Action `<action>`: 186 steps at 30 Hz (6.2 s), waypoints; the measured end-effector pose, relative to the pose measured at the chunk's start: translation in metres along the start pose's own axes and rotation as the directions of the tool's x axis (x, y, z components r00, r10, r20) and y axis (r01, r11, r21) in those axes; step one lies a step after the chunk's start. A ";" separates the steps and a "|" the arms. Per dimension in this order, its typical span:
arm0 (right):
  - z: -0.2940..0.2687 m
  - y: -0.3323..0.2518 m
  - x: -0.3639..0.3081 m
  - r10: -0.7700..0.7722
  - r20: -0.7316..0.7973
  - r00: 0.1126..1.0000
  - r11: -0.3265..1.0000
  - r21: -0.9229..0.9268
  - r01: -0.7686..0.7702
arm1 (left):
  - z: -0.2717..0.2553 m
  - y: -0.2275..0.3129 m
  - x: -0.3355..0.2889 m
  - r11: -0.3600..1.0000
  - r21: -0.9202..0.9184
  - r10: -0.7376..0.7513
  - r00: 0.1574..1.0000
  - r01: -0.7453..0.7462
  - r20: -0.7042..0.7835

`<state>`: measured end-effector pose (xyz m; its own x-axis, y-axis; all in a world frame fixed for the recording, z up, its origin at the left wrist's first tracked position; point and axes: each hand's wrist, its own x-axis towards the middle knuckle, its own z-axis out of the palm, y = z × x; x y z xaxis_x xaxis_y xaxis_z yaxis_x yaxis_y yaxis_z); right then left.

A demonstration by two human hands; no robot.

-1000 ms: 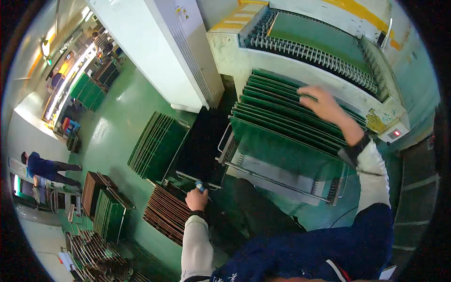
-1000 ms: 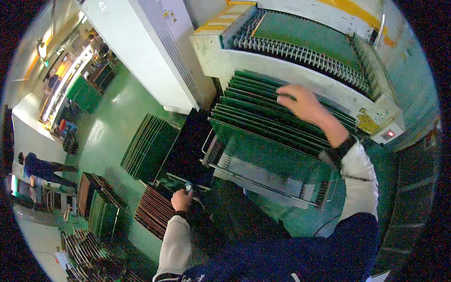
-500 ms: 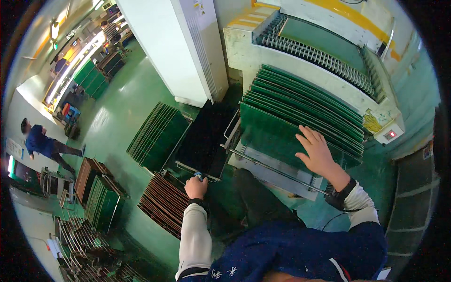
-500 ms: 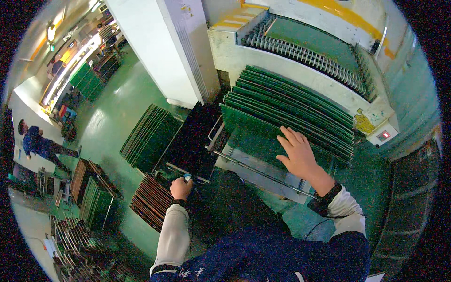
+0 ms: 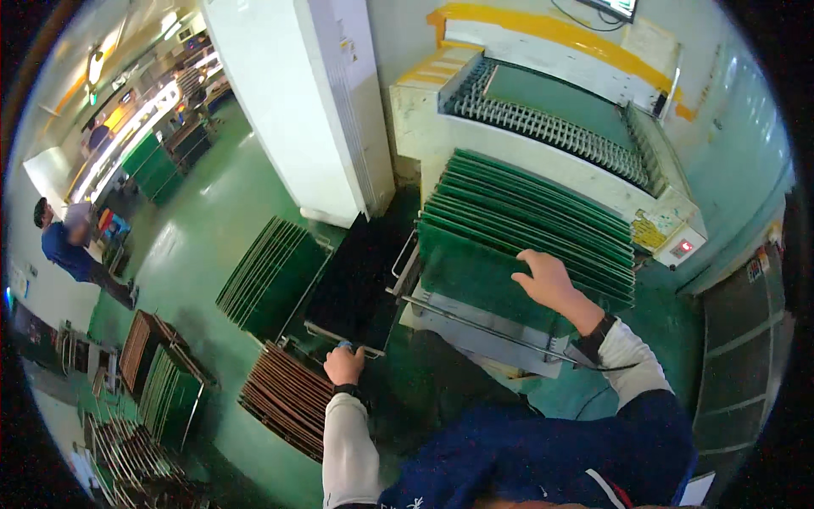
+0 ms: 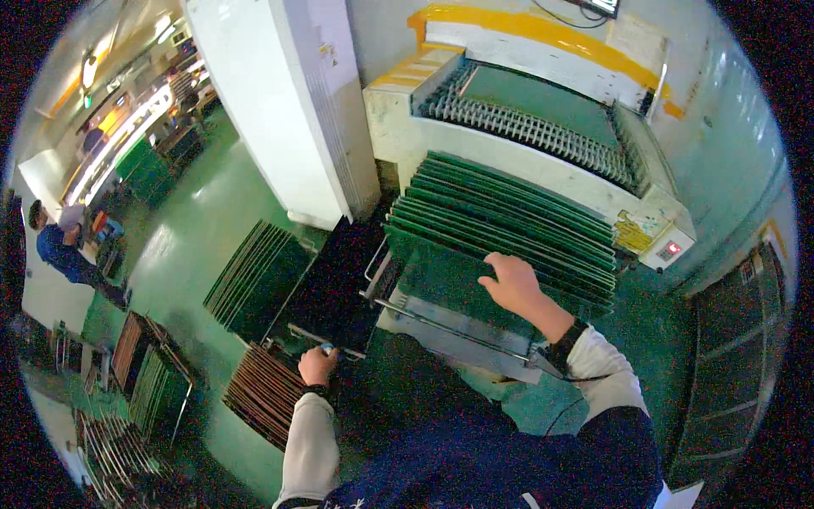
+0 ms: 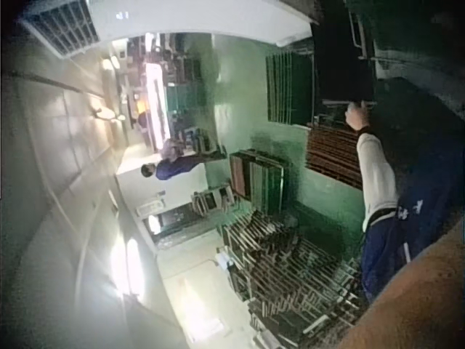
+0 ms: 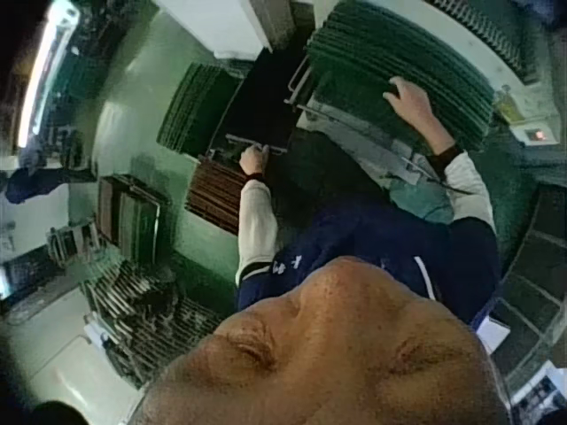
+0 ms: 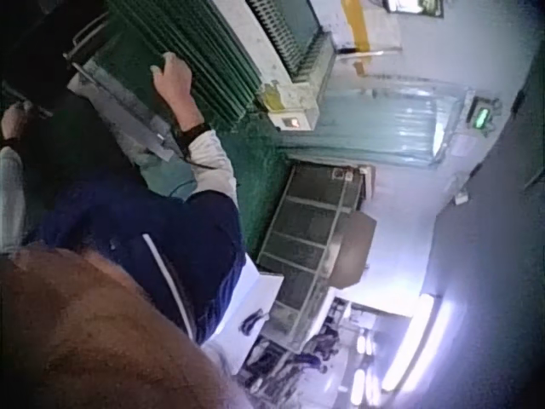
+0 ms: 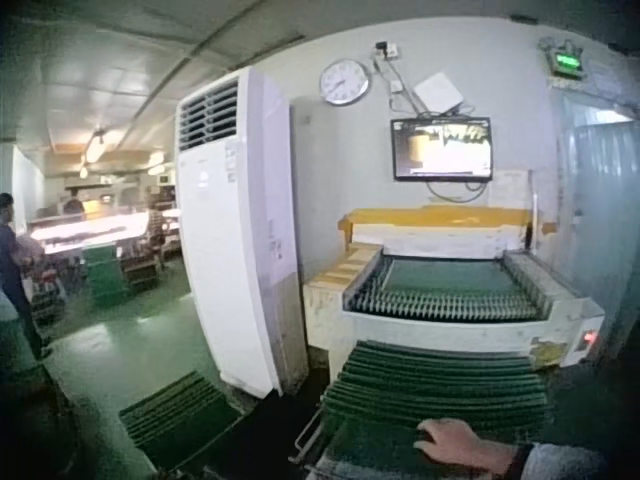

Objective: Sorting green circuit boards from one stack and placing them into a machine or another rack.

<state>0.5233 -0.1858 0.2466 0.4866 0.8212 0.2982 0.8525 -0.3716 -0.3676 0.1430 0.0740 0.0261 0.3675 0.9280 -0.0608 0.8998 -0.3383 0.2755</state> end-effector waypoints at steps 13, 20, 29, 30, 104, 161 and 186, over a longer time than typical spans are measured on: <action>0.022 0.027 0.035 0.215 0.303 0.928 0.967 -0.201 -0.158 | 0.000 -0.004 0.001 1.000 0.011 -0.027 1.000 0.027 -0.002; 0.017 0.028 0.037 0.237 0.307 0.922 0.962 -0.207 -0.179 | 0.000 0.000 -0.001 1.000 0.006 -0.002 1.000 0.003 -0.030; -0.095 -0.016 0.065 0.154 0.239 0.959 0.961 -0.261 -0.089 | -0.002 -0.005 0.001 1.000 0.008 0.000 0.999 0.000 0.037; -0.116 -0.010 0.062 0.106 0.140 0.984 0.969 -0.235 -0.071 | 0.000 0.001 0.002 1.000 0.002 0.027 0.999 -0.027 0.046; -0.042 0.168 0.121 0.619 0.280 0.734 -0.390 0.921 -0.022 | 0.009 0.009 0.012 0.995 0.097 0.016 0.997 -0.023 0.069; -0.037 0.231 0.168 0.672 0.241 0.700 -0.368 0.929 0.033 | 0.014 0.008 0.012 0.996 0.090 0.004 0.999 -0.009 0.049; -0.050 0.257 0.200 0.376 0.307 0.874 -0.093 0.951 -0.295 | -0.008 0.020 0.008 1.000 0.025 -0.006 0.996 0.004 0.091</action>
<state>0.8494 -0.1385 0.2562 0.6869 0.7116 -0.1480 -0.4039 0.2044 -0.8917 0.1621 0.0760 0.0385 0.3819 0.9120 -0.1498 0.9068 -0.3385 0.2513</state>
